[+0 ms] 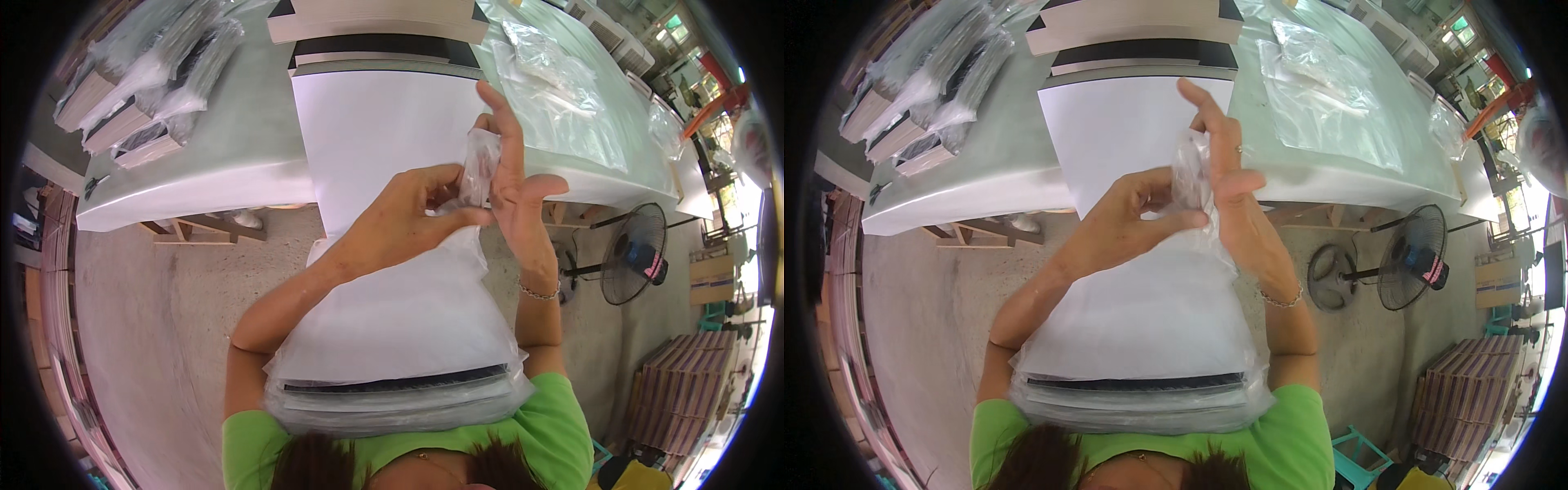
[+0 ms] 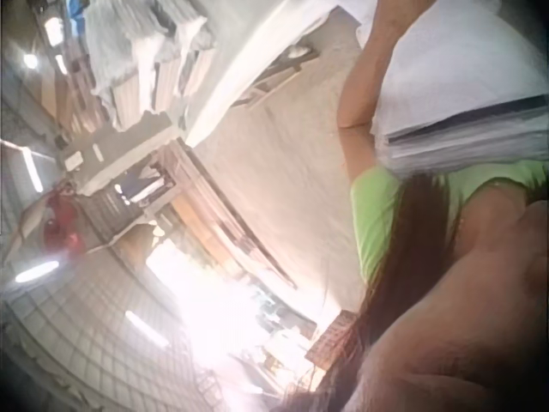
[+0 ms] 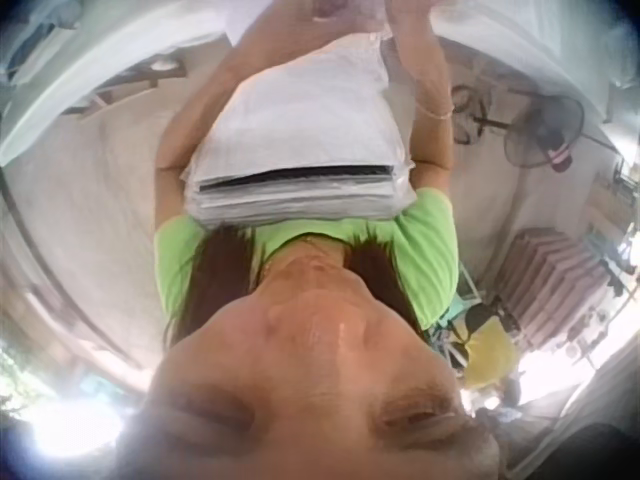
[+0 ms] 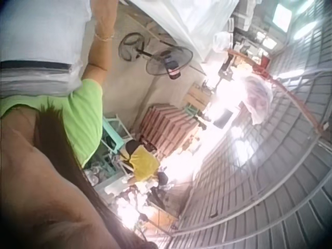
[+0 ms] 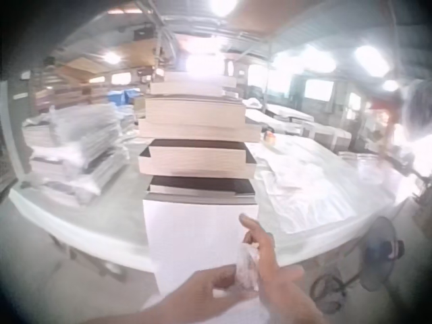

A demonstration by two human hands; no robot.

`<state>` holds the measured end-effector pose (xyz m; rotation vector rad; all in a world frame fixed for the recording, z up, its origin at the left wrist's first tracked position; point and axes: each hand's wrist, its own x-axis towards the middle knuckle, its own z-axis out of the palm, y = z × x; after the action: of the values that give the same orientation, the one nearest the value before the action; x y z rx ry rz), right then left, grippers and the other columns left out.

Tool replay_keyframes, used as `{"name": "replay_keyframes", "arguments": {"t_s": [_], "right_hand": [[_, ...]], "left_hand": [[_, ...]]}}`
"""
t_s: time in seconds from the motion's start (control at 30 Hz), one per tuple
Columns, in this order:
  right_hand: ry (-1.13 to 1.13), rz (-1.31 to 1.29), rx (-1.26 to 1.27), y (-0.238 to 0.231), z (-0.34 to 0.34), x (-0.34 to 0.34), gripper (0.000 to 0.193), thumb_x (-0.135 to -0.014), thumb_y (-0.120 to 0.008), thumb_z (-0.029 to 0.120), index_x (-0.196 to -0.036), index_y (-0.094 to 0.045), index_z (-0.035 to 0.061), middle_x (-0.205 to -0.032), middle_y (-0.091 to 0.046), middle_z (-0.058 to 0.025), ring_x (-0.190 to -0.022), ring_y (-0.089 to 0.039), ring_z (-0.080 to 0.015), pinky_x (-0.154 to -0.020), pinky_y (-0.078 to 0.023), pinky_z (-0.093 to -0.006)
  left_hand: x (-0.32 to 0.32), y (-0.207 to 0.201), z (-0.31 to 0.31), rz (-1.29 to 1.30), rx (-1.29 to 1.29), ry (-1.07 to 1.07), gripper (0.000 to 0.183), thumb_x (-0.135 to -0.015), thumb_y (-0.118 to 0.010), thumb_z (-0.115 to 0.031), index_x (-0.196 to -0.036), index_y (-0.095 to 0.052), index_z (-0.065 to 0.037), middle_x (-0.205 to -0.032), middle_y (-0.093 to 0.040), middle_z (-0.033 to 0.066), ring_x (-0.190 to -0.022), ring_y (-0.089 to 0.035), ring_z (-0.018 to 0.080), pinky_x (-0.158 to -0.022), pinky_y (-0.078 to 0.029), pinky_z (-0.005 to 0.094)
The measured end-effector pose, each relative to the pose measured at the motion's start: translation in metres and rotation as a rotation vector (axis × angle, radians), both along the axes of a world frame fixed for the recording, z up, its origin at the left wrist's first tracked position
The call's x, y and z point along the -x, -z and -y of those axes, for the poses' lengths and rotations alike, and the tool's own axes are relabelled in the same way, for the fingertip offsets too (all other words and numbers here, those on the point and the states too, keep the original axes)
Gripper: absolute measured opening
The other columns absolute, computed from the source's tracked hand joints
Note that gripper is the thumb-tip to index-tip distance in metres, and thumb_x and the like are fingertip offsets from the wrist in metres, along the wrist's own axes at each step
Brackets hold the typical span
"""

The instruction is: The person wraps individual black and white flat objects in clear plastic bags, pulling each bag over an object and folding the excess plastic.

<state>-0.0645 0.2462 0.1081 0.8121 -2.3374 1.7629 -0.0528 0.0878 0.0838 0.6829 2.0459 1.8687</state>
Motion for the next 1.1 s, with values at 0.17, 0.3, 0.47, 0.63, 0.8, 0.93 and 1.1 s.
{"name": "replay_keyframes", "arguments": {"t_s": [0.17, 0.3, 0.47, 0.63, 0.8, 0.93, 1.1], "right_hand": [[0.08, -0.05, 0.068, 0.013, -0.007, 0.015, 0.102, -0.074, 0.007, 0.076, -0.138, -0.026, 0.004, -0.109, -0.036, -0.0087, -0.1, -0.034, -0.0187, -0.096, -0.024, -0.0341], [-0.025, -0.176, -0.02, 0.032, -0.003, 0.023, 0.099, -0.076, 0.005, 0.075, -0.137, -0.027, 0.0039, -0.112, -0.037, -0.0111, -0.101, -0.035, -0.0215, -0.098, -0.024, -0.0362], [-0.001, -0.133, -0.058, 0.029, 0.006, 0.013, 0.097, -0.077, 0.003, 0.076, -0.137, -0.028, 0.0054, -0.113, -0.037, -0.0142, -0.101, -0.035, -0.0254, -0.098, -0.023, -0.0385], [0.027, -0.098, -0.059, 0.026, 0.006, 0.008, 0.096, -0.078, 0.001, 0.076, -0.137, -0.029, 0.0067, -0.113, -0.037, -0.0149, -0.101, -0.035, -0.0263, -0.098, -0.023, -0.0401], [0.04, -0.072, -0.021, 0.036, 0.006, 0.008, 0.094, -0.078, -0.001, 0.075, -0.137, -0.03, 0.008, -0.113, -0.037, -0.0146, -0.102, -0.035, -0.0268, -0.098, -0.023, -0.0417], [0.024, -0.086, -0.042, 0.037, 0.007, 0.009, 0.092, -0.079, -0.002, 0.075, -0.137, -0.031, 0.0087, -0.113, -0.036, -0.0145, -0.102, -0.035, -0.0268, -0.099, -0.023, -0.0414], [0.019, -0.021, -0.086, 0.033, 0.006, 0.007, 0.087, -0.082, -0.007, 0.072, -0.136, -0.032, 0.0085, -0.116, -0.037, -0.0157, -0.106, -0.035, -0.0281, -0.1, -0.023, -0.0419]], "left_hand": [[0.006, 0.011, 0.021, 0.152, 0.051, -0.053, 0.026, -0.085, -0.062, -0.02, -0.102, -0.059, 0.0, -0.086, -0.059, -0.001, -0.08, -0.052, 0.0081, -0.077, -0.042, 0.0254], [0.0, 0.004, 0.018, -0.115, -0.015, -0.344, 0.023, -0.084, -0.063, -0.019, -0.096, -0.061, 0.0, -0.085, -0.06, 0.0014, -0.079, -0.054, 0.0105, -0.075, -0.043, 0.0261], [0.005, -0.009, 0.021, -0.372, 0.157, -0.429, 0.022, -0.084, -0.063, -0.02, -0.093, -0.062, 0.0, -0.084, -0.061, 0.004, -0.079, -0.054, 0.0137, -0.076, -0.043, 0.0262], [0.01, 0.001, 0.03, -0.223, 0.037, -0.415, 0.021, -0.083, -0.062, -0.02, -0.092, -0.062, -0.001, -0.085, -0.062, 0.0044, -0.078, -0.054, 0.0138, -0.076, -0.043, 0.0261], [-0.003, 0.0, 0.018, -0.293, 0.2, -0.472, 0.017, -0.086, -0.059, -0.016, -0.091, -0.063, -0.001, -0.084, -0.062, 0.0049, -0.078, -0.054, 0.0132, -0.077, -0.043, 0.0264], [0.004, 0.019, 0.022, -0.22, 0.122, -0.465, 0.019, -0.082, -0.064, -0.018, -0.09, -0.065, -0.001, -0.081, -0.063, 0.0037, -0.076, -0.054, 0.0112, -0.075, -0.044, 0.0258], [0.008, 0.024, 0.024, -0.022, -0.029, -0.369, 0.02, -0.082, -0.066, -0.02, -0.086, -0.066, 0.0, -0.074, -0.062, 0.0022, -0.07, -0.054, 0.0089, -0.068, -0.044, 0.0223]]}}
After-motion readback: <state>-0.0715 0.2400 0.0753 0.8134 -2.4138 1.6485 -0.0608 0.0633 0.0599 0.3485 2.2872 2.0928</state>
